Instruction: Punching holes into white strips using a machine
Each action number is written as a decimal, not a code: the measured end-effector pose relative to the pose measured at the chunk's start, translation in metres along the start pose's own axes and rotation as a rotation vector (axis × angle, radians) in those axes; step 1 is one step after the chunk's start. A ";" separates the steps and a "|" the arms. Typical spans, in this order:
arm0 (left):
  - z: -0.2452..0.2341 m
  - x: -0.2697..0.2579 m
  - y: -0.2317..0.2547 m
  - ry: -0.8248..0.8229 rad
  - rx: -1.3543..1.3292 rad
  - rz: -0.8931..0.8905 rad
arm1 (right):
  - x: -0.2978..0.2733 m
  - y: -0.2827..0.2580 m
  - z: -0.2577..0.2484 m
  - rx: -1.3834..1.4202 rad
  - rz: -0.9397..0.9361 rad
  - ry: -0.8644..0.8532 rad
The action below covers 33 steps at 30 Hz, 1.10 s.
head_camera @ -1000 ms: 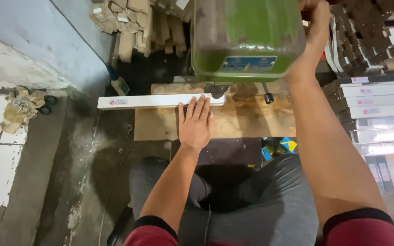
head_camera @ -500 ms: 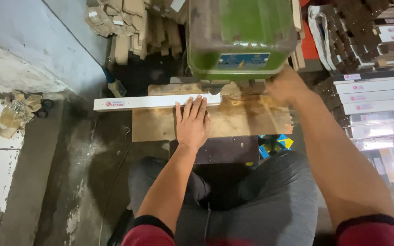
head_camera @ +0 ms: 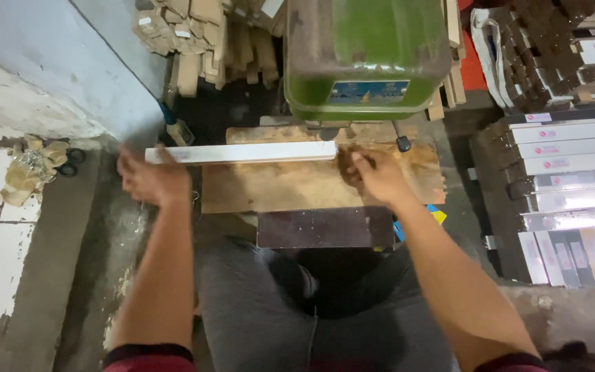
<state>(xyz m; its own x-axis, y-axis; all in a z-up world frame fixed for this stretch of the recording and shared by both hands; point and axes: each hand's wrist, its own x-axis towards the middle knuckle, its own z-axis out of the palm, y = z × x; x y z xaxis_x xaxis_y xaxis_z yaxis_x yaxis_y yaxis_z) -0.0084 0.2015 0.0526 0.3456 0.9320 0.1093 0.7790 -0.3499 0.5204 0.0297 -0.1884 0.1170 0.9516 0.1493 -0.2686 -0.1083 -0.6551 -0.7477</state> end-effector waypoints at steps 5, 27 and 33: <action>0.017 0.044 -0.060 -0.246 -0.167 0.004 | 0.040 0.024 0.056 0.033 0.112 -0.005; 0.028 -0.125 0.062 -0.860 -0.175 0.872 | 0.006 0.151 -0.102 0.635 0.297 0.515; -0.002 -0.136 0.089 -0.905 -0.189 0.824 | 0.027 0.174 -0.098 0.667 0.267 0.563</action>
<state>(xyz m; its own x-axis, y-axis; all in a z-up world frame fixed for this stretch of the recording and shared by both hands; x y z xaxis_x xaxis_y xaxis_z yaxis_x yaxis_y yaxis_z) 0.0133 0.0443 0.0855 0.9923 0.0136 -0.1231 0.0961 -0.7114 0.6962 0.0647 -0.3714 0.0391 0.8516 -0.4443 -0.2781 -0.3223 -0.0254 -0.9463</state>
